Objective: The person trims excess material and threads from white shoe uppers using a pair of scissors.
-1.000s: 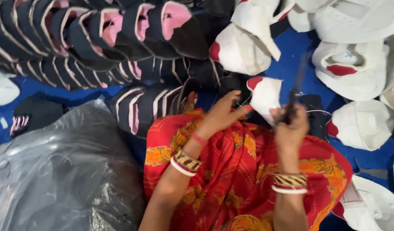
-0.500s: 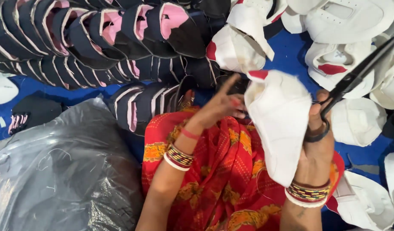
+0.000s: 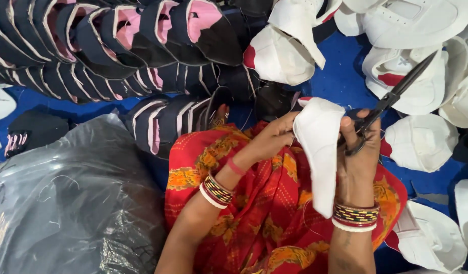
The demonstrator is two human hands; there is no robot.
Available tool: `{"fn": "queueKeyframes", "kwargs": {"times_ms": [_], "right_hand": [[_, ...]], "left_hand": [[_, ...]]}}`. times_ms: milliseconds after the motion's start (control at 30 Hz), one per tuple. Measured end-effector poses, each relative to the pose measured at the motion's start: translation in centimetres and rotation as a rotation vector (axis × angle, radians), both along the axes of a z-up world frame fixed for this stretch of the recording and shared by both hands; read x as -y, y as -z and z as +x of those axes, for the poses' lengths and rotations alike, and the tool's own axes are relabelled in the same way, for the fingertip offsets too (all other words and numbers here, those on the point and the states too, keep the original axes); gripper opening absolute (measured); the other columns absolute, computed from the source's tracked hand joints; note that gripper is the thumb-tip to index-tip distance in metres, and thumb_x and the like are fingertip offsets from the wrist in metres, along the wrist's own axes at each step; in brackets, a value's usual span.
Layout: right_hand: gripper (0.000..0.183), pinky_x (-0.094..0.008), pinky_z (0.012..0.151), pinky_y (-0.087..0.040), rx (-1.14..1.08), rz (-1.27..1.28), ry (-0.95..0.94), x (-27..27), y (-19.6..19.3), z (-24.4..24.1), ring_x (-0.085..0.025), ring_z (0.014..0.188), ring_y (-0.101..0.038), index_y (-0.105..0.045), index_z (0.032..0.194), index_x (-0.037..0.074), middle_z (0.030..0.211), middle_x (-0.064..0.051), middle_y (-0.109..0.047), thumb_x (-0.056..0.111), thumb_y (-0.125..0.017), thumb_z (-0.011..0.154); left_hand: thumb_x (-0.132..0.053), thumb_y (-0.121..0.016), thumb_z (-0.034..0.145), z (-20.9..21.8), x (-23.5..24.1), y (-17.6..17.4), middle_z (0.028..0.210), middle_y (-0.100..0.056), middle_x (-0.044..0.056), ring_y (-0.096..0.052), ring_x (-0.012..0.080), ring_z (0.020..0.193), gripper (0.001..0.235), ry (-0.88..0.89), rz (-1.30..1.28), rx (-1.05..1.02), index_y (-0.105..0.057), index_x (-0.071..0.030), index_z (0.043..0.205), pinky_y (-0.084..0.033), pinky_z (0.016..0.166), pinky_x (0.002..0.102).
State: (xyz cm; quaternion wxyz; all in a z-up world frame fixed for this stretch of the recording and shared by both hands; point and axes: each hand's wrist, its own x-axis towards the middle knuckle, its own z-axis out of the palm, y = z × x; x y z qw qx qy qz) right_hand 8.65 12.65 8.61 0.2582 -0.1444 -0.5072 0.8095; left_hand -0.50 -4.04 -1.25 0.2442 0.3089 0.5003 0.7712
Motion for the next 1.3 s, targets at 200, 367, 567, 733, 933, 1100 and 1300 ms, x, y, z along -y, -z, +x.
{"fn": "queueKeyframes", "kwargs": {"times_ms": [200, 367, 567, 733, 933, 1100, 1300], "right_hand": [[0.038, -0.025, 0.068, -0.054, 0.183, 0.497, 0.137, -1.6, -1.4, 0.8, -0.013, 0.076, -0.067, -0.051, 0.119, 0.005, 0.090, -0.006, -0.069, -0.006, -0.080, 0.099], [0.030, -0.030, 0.080, -0.062, 0.282, 0.831, 0.117, -2.0, -1.7, 1.7, -0.017, 0.091, -0.073, -0.057, 0.126, -0.006, 0.098, -0.010, -0.072, -0.015, -0.069, 0.100], [0.032, -0.026, 0.076, -0.058, 0.356, 0.879, 0.140, 0.6, -3.2, 2.7, -0.013, 0.087, -0.070, -0.063, 0.128, -0.005, 0.097, -0.005, -0.071, -0.008, -0.076, 0.099], [0.039, -0.032, 0.065, -0.047, 0.413, 1.388, 0.360, 1.7, -8.1, 4.4, -0.018, 0.075, -0.056, -0.069, 0.121, -0.011, 0.085, -0.011, -0.061, 0.000, -0.089, 0.090], [0.033, -0.033, 0.067, -0.048, 0.492, 1.458, 0.182, 2.6, -3.6, 9.2, -0.021, 0.074, -0.059, -0.070, 0.122, -0.002, 0.089, -0.011, -0.060, 0.007, -0.083, 0.093], [0.039, -0.039, 0.069, -0.051, 0.491, 1.556, 0.122, 4.1, -0.3, 8.9, -0.028, 0.078, -0.063, -0.069, 0.122, -0.001, 0.094, -0.015, -0.062, -0.002, -0.074, 0.084], [0.039, -0.040, 0.068, -0.051, 0.457, 1.559, 0.114, 3.6, 0.2, 8.2, -0.031, 0.078, -0.062, -0.069, 0.121, -0.001, 0.094, -0.016, -0.061, -0.006, -0.069, 0.083]], "left_hand": [[-0.009, -0.058, 0.108, -1.5, 2.2, -2.4, 0.111, -0.068, 0.002, -0.063, 0.0094, 0.093, 0.028, 0.079, -0.071, 0.218, -0.064, 0.006, 0.131, -0.058, 0.079, 0.027], [-0.014, -0.059, 0.108, -2.5, 3.7, -2.9, 0.112, -0.066, -0.002, -0.062, 0.0048, 0.094, 0.030, -0.025, -0.062, 0.125, -0.063, 0.001, 0.133, -0.056, 0.081, 0.025], [-0.018, -0.061, 0.108, -2.7, 4.8, -4.8, 0.106, -0.070, 0.000, -0.066, 0.0065, 0.092, 0.025, 0.060, 0.128, 0.460, -0.069, -0.001, 0.125, -0.057, 0.079, 0.025], [-0.012, -0.065, 0.105, -2.8, 5.2, -6.0, 0.100, -0.071, 0.000, -0.063, 0.0074, 0.084, 0.029, -0.214, -0.103, 0.361, -0.070, 0.001, 0.129, -0.054, 0.072, 0.025], [-0.007, -0.058, 0.105, -2.2, 3.8, -5.1, 0.110, -0.072, 0.001, -0.068, 0.0076, 0.095, 0.034, -0.250, 0.052, 0.394, -0.064, 0.001, 0.137, -0.060, 0.087, 0.027], [-0.006, -0.054, 0.108, -1.1, 3.3, -5.4, 0.110, -0.070, 0.003, -0.065, 0.0087, 0.097, 0.036, -0.299, 0.054, 0.343, -0.061, 0.002, 0.143, -0.059, 0.090, 0.029], [-0.002, -0.050, 0.106, -1.2, 3.2, -5.3, 0.120, -0.067, 0.006, -0.068, 0.0127, 0.104, 0.043, -0.181, 0.177, 0.502, -0.053, -0.001, 0.149, -0.059, 0.097, 0.032]]}}
